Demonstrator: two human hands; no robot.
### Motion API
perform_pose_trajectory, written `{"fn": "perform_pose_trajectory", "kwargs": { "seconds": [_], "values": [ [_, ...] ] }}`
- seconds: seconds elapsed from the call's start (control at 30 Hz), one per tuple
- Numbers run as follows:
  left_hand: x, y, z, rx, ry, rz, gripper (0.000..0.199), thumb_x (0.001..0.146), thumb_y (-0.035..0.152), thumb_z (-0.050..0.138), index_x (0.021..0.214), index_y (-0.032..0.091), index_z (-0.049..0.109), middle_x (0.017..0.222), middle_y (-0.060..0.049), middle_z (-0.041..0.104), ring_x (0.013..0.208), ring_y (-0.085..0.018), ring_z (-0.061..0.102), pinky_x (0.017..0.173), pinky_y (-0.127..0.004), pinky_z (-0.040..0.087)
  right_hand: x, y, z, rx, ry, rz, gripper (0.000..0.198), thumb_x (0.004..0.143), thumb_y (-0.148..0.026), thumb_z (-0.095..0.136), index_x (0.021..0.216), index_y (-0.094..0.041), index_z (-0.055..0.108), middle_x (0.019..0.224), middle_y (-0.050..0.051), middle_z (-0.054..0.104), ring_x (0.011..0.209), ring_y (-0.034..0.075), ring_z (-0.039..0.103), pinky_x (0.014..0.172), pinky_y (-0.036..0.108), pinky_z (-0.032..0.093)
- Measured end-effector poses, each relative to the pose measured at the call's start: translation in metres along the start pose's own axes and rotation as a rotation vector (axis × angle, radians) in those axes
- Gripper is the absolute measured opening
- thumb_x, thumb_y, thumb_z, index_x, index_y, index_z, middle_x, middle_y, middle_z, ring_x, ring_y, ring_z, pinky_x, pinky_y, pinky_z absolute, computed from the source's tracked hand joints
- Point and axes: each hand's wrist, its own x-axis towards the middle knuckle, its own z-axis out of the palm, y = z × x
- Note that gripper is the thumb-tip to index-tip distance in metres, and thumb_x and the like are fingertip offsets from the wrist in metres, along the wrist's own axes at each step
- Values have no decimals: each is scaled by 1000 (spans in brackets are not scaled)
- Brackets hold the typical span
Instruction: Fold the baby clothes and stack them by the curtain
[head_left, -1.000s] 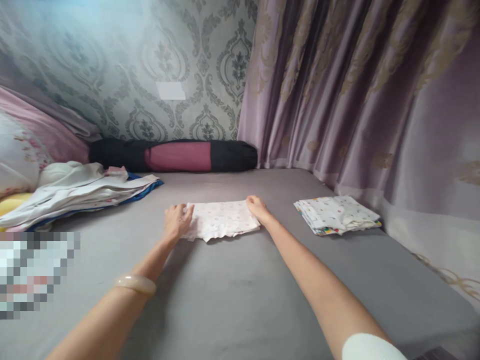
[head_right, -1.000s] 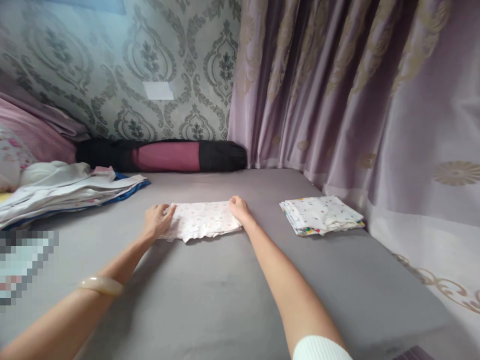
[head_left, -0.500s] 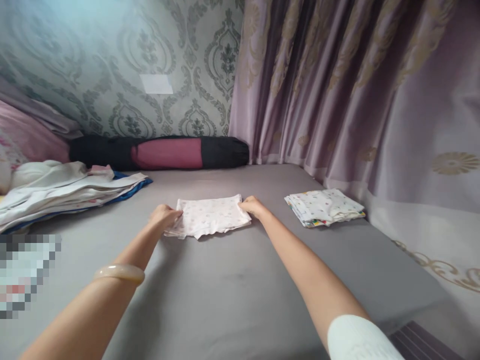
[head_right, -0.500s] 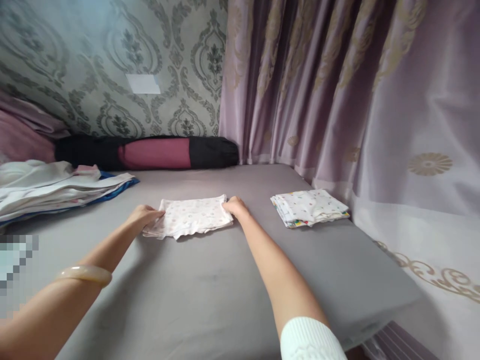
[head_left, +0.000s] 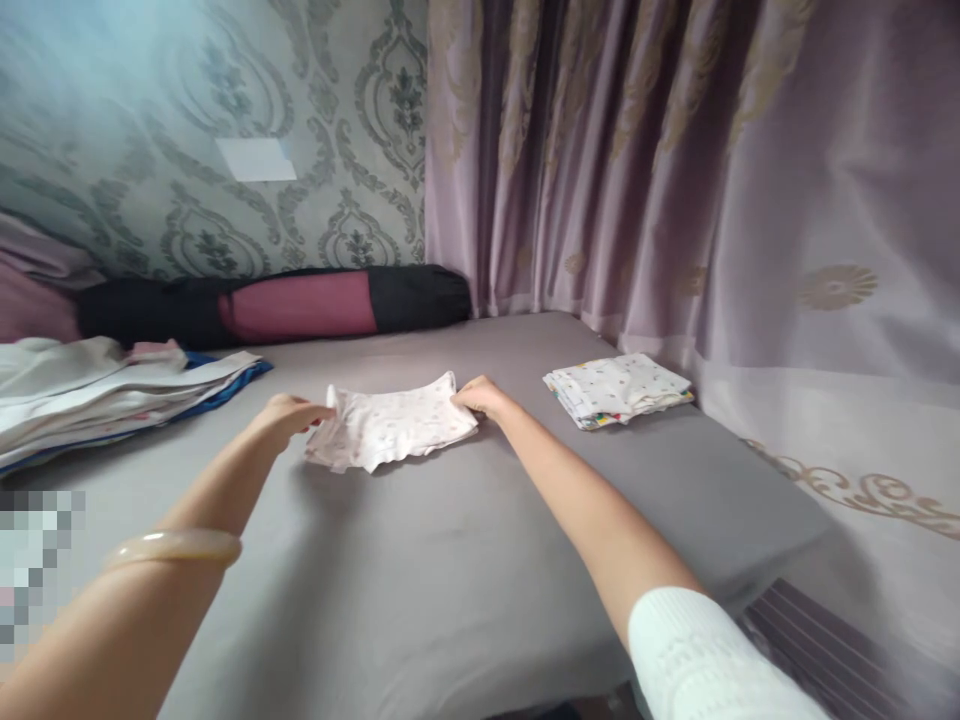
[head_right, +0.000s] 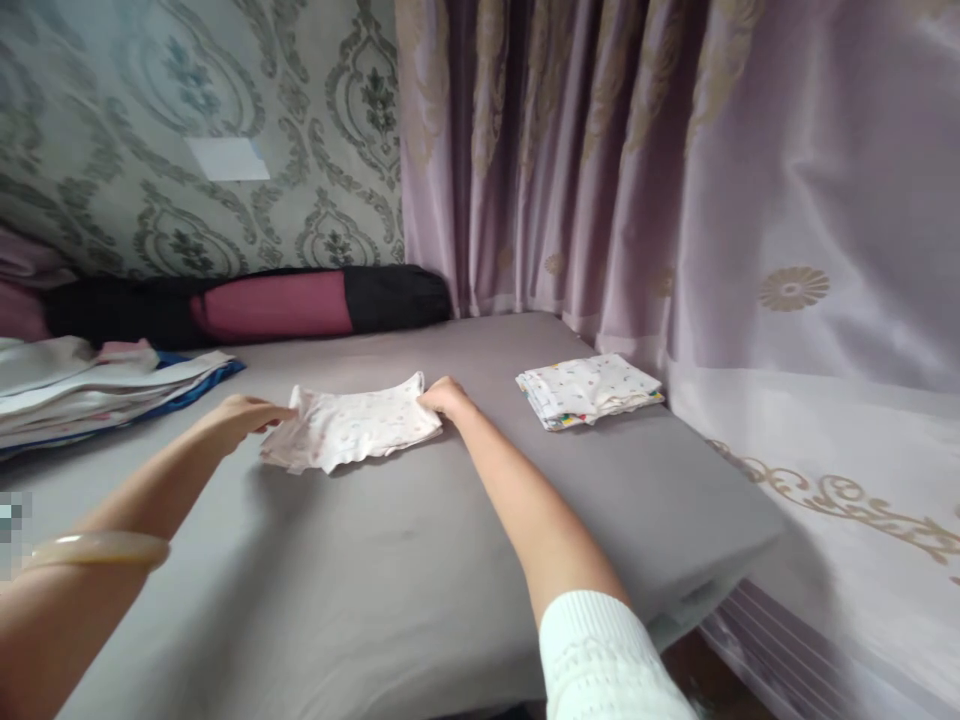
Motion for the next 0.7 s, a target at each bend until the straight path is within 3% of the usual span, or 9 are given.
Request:
{"fn": "perform_pose_trajectory", "kwargs": {
  "seconds": [0.2, 0.33, 0.43, 0.7],
  "values": [
    [-17, 36, -12, -57, 25, 58, 20, 55, 33, 76, 53, 18, 63, 46, 2, 47, 47, -12, 40, 44, -24, 26, 6, 1, -27, 76, 1, -42, 13, 68, -22, 74, 78, -13, 75, 64, 0, 68, 58, 9, 58, 54, 17, 41],
    [-35, 67, -6, -160, 1, 74, 19, 54, 31, 77, 52, 17, 63, 49, 1, 51, 49, -11, 40, 47, -24, 27, 4, 5, -63, 74, 72, -19, 15, 70, -23, 73, 80, -11, 74, 48, -6, 52, 43, 6, 40, 45, 19, 32],
    [-44, 88, 11, -288, -62, 152, 16, 56, 27, 76, 55, 17, 64, 55, 1, 58, 51, -10, 43, 48, -23, 26, -3, 9, -96, 47, 156, -2, 14, 71, -22, 72, 79, -10, 73, 44, -8, 42, 40, 5, 34, 43, 19, 28],
    [-68, 148, 70, -518, -231, 243, 15, 60, 22, 74, 54, 15, 62, 60, -1, 61, 49, -7, 41, 45, -23, 22, -6, 39, -173, -137, 329, 57, 11, 68, -16, 74, 63, -11, 66, 45, -6, 44, 41, 5, 36, 42, 19, 29]
  ]
}}
